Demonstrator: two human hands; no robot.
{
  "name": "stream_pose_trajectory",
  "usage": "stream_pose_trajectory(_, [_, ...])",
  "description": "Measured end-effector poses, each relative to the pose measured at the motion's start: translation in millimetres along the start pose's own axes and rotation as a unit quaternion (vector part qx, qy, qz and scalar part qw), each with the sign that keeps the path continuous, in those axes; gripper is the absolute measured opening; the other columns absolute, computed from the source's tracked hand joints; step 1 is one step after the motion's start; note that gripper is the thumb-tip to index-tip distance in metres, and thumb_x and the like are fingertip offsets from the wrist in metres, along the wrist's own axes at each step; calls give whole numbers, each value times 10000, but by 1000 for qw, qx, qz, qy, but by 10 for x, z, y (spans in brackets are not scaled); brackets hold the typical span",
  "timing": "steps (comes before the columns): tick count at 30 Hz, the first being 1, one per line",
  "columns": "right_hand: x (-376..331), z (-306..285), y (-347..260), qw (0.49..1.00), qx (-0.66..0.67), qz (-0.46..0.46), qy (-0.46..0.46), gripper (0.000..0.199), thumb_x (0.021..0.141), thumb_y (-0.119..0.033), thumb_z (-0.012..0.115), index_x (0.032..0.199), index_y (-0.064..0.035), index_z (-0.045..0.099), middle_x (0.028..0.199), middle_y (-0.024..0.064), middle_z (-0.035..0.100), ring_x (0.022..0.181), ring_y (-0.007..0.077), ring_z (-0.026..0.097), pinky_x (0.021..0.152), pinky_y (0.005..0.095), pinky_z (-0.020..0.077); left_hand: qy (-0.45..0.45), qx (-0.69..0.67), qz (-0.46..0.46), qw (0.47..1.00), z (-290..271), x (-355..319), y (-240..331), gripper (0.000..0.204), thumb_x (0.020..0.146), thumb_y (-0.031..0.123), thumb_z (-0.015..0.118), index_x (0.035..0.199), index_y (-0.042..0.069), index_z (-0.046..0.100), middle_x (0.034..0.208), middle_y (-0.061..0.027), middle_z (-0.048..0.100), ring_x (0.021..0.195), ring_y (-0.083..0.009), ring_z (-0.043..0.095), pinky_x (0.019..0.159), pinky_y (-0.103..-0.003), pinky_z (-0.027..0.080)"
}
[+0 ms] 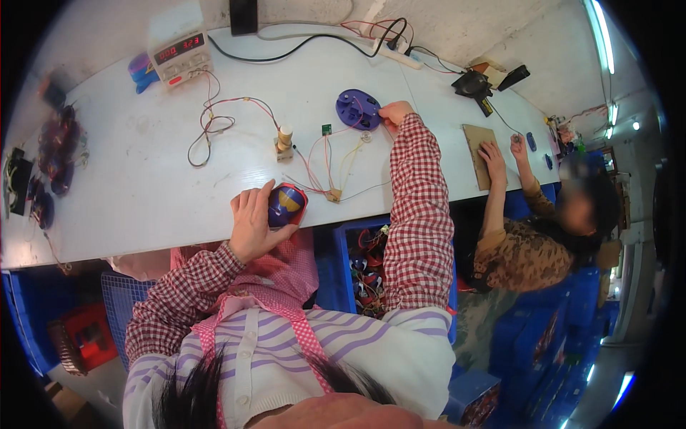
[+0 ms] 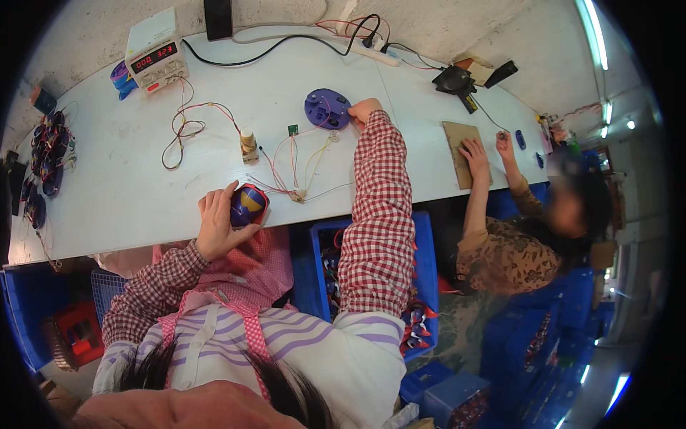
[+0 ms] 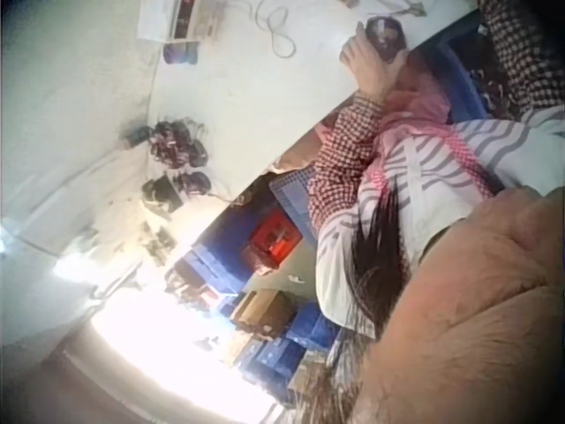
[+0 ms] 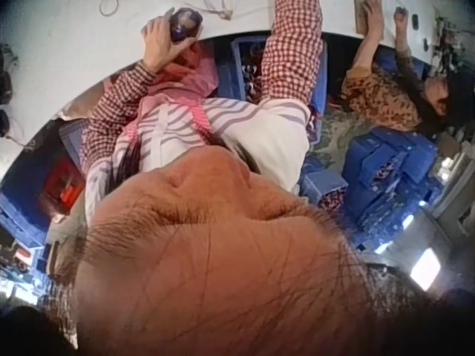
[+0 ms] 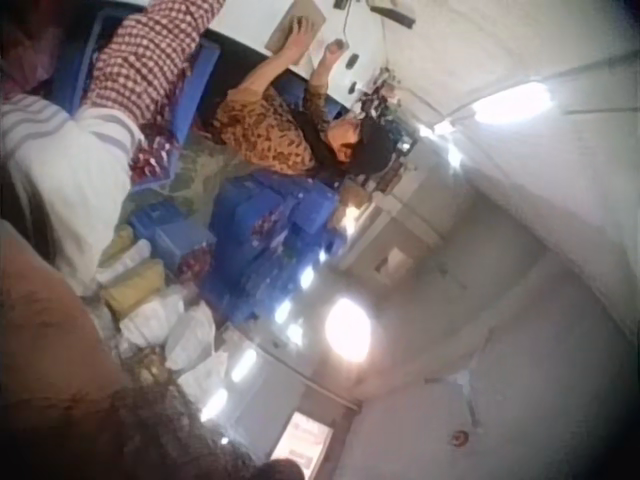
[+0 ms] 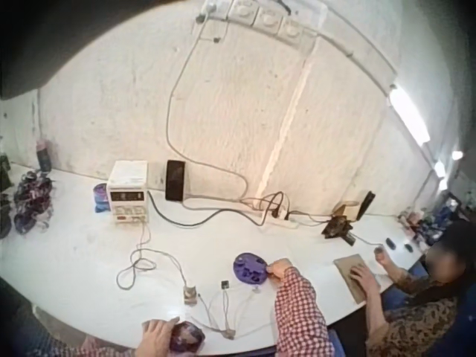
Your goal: Assembling and testing small electronic toys or components at a workbench.
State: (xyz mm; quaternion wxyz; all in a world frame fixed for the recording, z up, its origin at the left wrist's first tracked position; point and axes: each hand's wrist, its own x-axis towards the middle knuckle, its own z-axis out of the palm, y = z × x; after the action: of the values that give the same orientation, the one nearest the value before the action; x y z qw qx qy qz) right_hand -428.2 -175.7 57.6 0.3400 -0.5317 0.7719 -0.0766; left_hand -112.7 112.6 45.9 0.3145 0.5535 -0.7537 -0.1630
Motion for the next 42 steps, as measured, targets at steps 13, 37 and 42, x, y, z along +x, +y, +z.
stream_pose_trajectory(13, [-255,7,166,977,89,-155,119,199,828,-140,624,938,24,600,755,94,604,590,148,537,548,238,485,-51,-38,10,998,-139,126,-25,773,634,368,744,1269,63,425,1073,-123,506,970,-266,461,953,-415,262])
stream_pose_trajectory(37, [-3093,647,-410,895,162,-413,-52,172,827,3,579,998,1,567,905,48,582,763,120,520,701,215,431,-91,124,-26,988,-3000,-704,-784,673,609,235,709,1209,55,466,1111,-116,484,1011,-251,453,893,-354,361])
stream_pose_trajectory(42, [-3172,1549,-587,706,-83,-688,145,192,754,9,600,945,-13,590,837,79,545,669,231,510,610,300,440,-88,304,42,948,-3026,-729,-1643,594,526,105,701,1082,75,496,1104,-108,496,1052,-292,425,926,-382,357])
